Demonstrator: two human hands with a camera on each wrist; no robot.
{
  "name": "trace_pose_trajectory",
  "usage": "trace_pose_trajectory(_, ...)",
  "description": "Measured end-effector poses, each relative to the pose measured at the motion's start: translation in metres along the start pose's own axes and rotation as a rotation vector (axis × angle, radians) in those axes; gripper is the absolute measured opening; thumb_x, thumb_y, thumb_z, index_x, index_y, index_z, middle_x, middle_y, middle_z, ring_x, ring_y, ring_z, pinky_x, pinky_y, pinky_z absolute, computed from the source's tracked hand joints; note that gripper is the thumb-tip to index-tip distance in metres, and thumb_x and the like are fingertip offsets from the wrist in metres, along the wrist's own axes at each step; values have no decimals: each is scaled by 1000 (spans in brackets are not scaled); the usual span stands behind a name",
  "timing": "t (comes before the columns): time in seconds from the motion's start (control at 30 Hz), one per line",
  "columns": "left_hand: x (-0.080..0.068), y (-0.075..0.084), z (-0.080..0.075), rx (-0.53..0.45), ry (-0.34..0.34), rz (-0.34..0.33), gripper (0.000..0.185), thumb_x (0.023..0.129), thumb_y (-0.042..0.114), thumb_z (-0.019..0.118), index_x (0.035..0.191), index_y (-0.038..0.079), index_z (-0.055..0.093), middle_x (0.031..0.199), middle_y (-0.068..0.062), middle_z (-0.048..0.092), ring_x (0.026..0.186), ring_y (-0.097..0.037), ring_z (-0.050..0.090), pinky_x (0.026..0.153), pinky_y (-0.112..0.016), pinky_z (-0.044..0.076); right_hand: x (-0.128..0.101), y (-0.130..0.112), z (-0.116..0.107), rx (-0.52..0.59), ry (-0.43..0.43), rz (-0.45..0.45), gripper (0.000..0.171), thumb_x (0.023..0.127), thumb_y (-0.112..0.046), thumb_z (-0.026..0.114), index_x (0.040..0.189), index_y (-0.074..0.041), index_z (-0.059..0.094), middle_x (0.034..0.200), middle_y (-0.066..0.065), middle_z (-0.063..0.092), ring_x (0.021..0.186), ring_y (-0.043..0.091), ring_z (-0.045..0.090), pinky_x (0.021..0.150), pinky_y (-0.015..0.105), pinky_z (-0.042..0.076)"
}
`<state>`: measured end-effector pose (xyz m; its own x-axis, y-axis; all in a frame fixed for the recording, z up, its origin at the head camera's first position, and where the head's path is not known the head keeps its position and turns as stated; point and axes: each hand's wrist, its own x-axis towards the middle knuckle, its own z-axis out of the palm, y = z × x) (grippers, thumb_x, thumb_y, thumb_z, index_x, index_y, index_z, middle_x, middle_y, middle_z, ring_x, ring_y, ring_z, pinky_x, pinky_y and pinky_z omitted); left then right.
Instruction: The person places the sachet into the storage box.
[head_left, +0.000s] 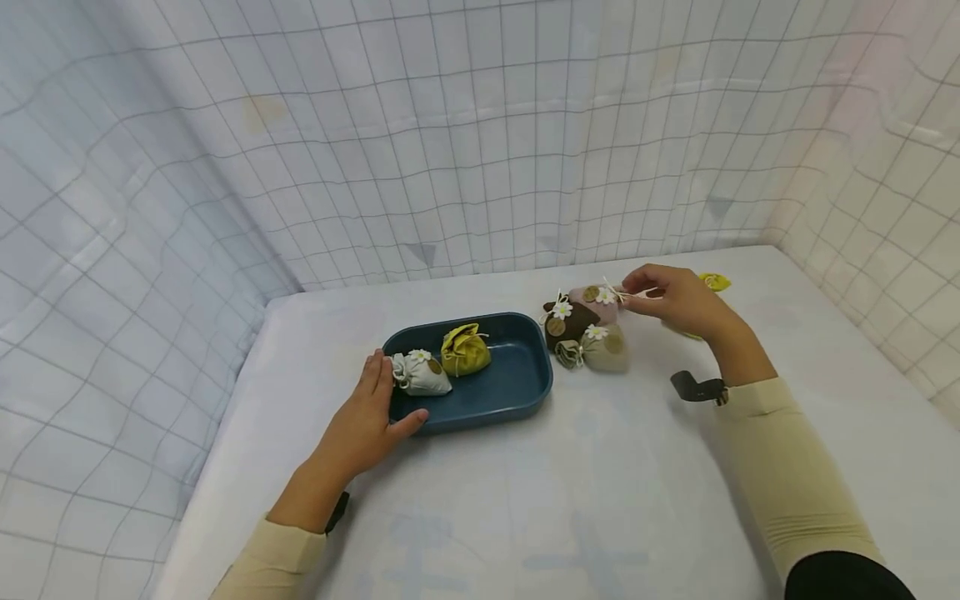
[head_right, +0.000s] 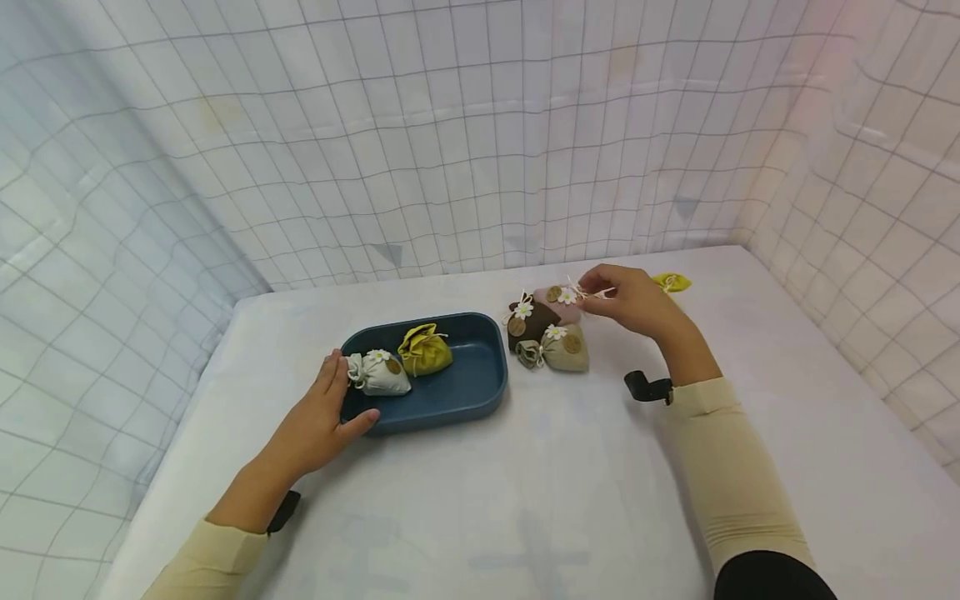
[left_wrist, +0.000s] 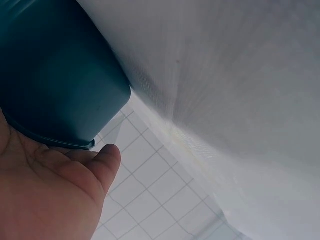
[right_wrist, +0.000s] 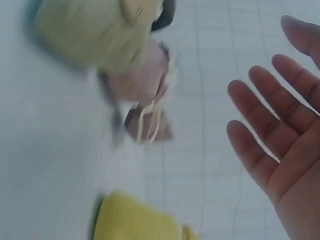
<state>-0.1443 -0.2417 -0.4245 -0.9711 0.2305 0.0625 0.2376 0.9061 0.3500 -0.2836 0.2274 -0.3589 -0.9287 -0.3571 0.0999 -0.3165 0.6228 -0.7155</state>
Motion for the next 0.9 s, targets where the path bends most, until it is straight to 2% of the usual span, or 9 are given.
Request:
trace_pose_trajectory(0.17, 0, 0, -2, -2, -6, -2, 107, 93, 65, 55, 155, -9, 9, 163, -25, 3, 150, -38, 6, 114, -56, 25, -21, 24, -19, -18, 44, 98, 35, 95, -34, 69, 120, -9, 64, 125, 11, 62, 120, 33, 57, 98, 50, 44)
trace_pose_trajectory(0.27, 0, 0, -2, -2, -11, -4, 106, 93, 64, 54, 155, -9, 9, 163, -24, 2, 150, -38, 5, 114, -56, 24, -32, 37, -28, -9, 62, 138, 42, 95, -38, 68, 124, -8, 62, 129, 12, 60, 122, 33, 55, 97, 47, 43)
trace_pose_trajectory(0.43, 0, 1, -2, 1, -19, -3, 106, 93, 65, 54, 155, -9, 9, 164, -23, 0, 150, -38, 4, 114, -56, 24, -46, 58, -41, 3, 113, 170, 46, 96, -39, 67, 127, -5, 60, 130, 13, 59, 118, 30, 55, 88, 25, 45)
trace_pose_trajectory(0.5, 0, 1, -2, 2, -19, -3, 106, 93, 64, 54, 155, -9, 8, 164, -22, -1, 150, -38, 4, 114, -55, 24, -50, 65, -45, -4, 134, 189, 48, 96, -41, 66, 127, -6, 60, 129, 13, 59, 118, 29, 55, 85, 20, 44)
trace_pose_trajectory(0.6, 0, 0, -2, 1, -17, -4, 106, 93, 64, 55, 155, -9, 8, 164, -23, 0, 150, -38, 5, 114, -55, 24, -55, 75, -50, -16, 151, 221, 50, 96, -43, 65, 128, -6, 58, 130, 15, 58, 120, 32, 53, 87, 27, 45)
trace_pose_trajectory(0.73, 1, -1, -1, 1, -12, 0, 106, 94, 63, 56, 155, -9, 9, 163, -24, 2, 150, -38, 5, 114, -56, 24, -57, 88, -53, 1, 156, 257, 53, 97, -43, 63, 131, -3, 54, 132, 18, 55, 119, 29, 50, 92, 40, 42)
trace_pose_trajectory(0.9, 1, -1, -1, 3, -6, 12, 105, 94, 61, 57, 155, -10, 9, 163, -25, 2, 150, -39, 6, 114, -55, 25, -57, 103, -52, 71, 155, 318, 59, 97, -45, 63, 135, -2, 51, 130, 12, 53, 107, 14, 51, 90, 35, 43)
